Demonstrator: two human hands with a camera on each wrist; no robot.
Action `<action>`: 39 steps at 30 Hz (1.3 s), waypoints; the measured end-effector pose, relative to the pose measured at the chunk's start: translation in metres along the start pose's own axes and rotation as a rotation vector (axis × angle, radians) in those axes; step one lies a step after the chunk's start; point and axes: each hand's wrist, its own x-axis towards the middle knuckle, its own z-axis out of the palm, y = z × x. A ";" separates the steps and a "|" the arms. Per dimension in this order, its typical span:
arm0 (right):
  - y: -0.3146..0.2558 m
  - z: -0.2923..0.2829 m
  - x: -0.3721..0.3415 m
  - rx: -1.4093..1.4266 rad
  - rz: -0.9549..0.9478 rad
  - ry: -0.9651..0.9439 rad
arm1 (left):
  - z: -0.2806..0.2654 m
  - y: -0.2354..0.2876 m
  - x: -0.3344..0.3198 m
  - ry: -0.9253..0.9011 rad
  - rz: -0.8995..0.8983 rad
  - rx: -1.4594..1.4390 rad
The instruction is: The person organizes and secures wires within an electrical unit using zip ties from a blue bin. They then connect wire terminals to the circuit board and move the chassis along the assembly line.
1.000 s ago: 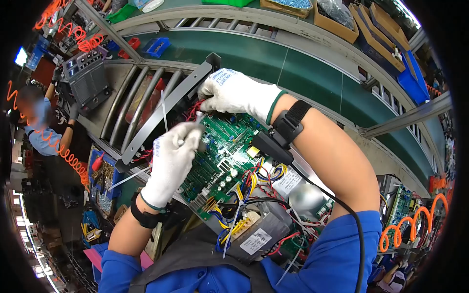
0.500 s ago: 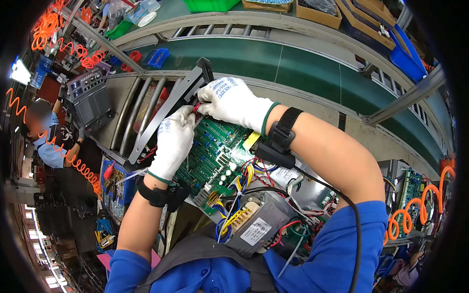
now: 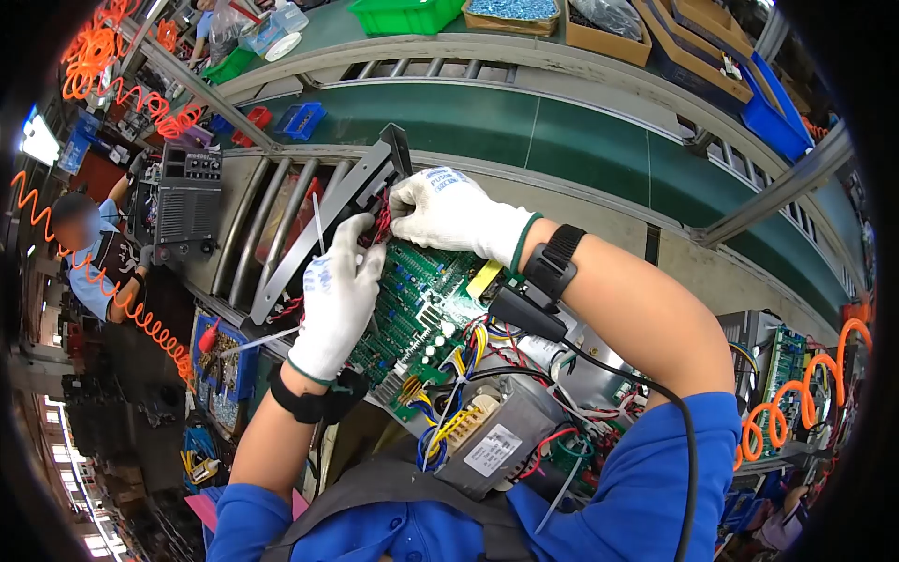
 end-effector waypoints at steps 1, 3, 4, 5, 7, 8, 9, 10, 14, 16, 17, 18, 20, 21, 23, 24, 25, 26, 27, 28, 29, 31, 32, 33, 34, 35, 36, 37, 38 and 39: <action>-0.002 -0.002 -0.003 -0.010 -0.007 -0.015 | 0.003 -0.004 0.001 0.054 0.076 -0.173; -0.001 -0.004 -0.007 -0.014 -0.035 -0.049 | -0.002 -0.013 0.006 -0.203 -0.029 -0.347; -0.002 -0.005 -0.009 -0.021 -0.031 -0.056 | -0.006 -0.015 0.010 -0.293 -0.042 -0.385; -0.005 -0.007 -0.011 -0.079 -0.056 -0.065 | -0.002 -0.024 0.014 -0.265 0.078 -0.350; -0.003 -0.009 -0.015 -0.086 -0.110 -0.075 | -0.007 -0.022 0.015 -0.311 0.017 -0.494; 0.001 -0.011 -0.017 -0.095 -0.106 -0.079 | -0.012 -0.019 0.015 -0.365 -0.044 -0.632; 0.005 -0.014 -0.020 -0.002 -0.138 -0.123 | -0.016 -0.015 0.011 -0.397 -0.073 -0.702; 0.005 -0.016 -0.023 0.089 -0.167 -0.171 | -0.017 -0.014 0.011 -0.391 -0.076 -0.721; 0.002 -0.018 -0.028 0.182 -0.112 -0.240 | -0.008 -0.013 0.012 -0.328 0.035 -0.654; 0.009 -0.018 -0.025 0.211 -0.074 -0.278 | -0.010 -0.011 0.016 -0.341 -0.064 -0.493; 0.013 -0.019 -0.024 0.240 -0.084 -0.269 | -0.008 -0.011 0.014 -0.274 -0.022 -0.511; 0.016 -0.020 -0.023 0.272 -0.094 -0.256 | -0.004 -0.014 0.014 -0.269 -0.019 -0.519; 0.019 -0.022 -0.022 0.279 -0.133 -0.257 | 0.001 -0.015 0.015 -0.204 0.002 -0.521; 0.020 -0.023 -0.021 0.295 -0.173 -0.258 | 0.000 -0.013 0.014 -0.221 -0.047 -0.516; 0.017 -0.026 -0.022 0.268 -0.169 -0.258 | 0.003 -0.014 0.015 -0.213 -0.042 -0.516; 0.016 -0.026 -0.022 0.243 -0.170 -0.262 | 0.004 -0.016 0.016 -0.200 -0.041 -0.510; 0.014 -0.024 -0.022 0.244 -0.170 -0.262 | 0.006 -0.019 0.016 -0.229 -0.047 -0.532; 0.013 -0.022 -0.023 0.255 -0.152 -0.247 | 0.005 -0.019 0.016 -0.228 -0.047 -0.532; 0.011 -0.020 -0.023 0.265 -0.135 -0.234 | 0.005 -0.019 0.016 -0.243 -0.039 -0.542; 0.010 -0.020 -0.023 0.264 -0.134 -0.237 | 0.005 -0.019 0.016 -0.257 -0.032 -0.553; 0.009 -0.019 -0.023 0.252 -0.138 -0.233 | 0.005 -0.019 0.016 -0.257 -0.034 -0.555; 0.007 -0.018 -0.023 0.238 -0.141 -0.230 | 0.005 -0.019 0.016 -0.225 0.031 -0.503; 0.005 -0.017 -0.024 0.224 -0.131 -0.218 | 0.004 -0.019 0.016 -0.223 0.030 -0.505; 0.004 -0.016 -0.024 0.209 -0.122 -0.207 | 0.003 -0.018 0.016 -0.234 0.024 -0.494; 0.005 -0.016 -0.023 0.207 -0.123 -0.208 | 0.002 -0.018 0.016 -0.245 0.019 -0.483; 0.009 -0.016 -0.022 0.224 -0.135 -0.207 | 0.005 -0.022 0.016 -0.243 0.019 -0.484; 0.011 -0.016 -0.021 0.241 -0.146 -0.205 | 0.010 -0.028 0.016 -0.224 0.032 -0.530; 0.012 -0.016 -0.021 0.239 -0.146 -0.205 | 0.010 -0.027 0.017 -0.205 0.046 -0.577; 0.012 -0.015 -0.020 0.278 -0.135 -0.208 | 0.008 -0.025 0.016 -0.205 0.047 -0.578; 0.012 -0.015 -0.021 0.318 -0.124 -0.211 | 0.004 -0.021 0.015 -0.209 0.048 -0.515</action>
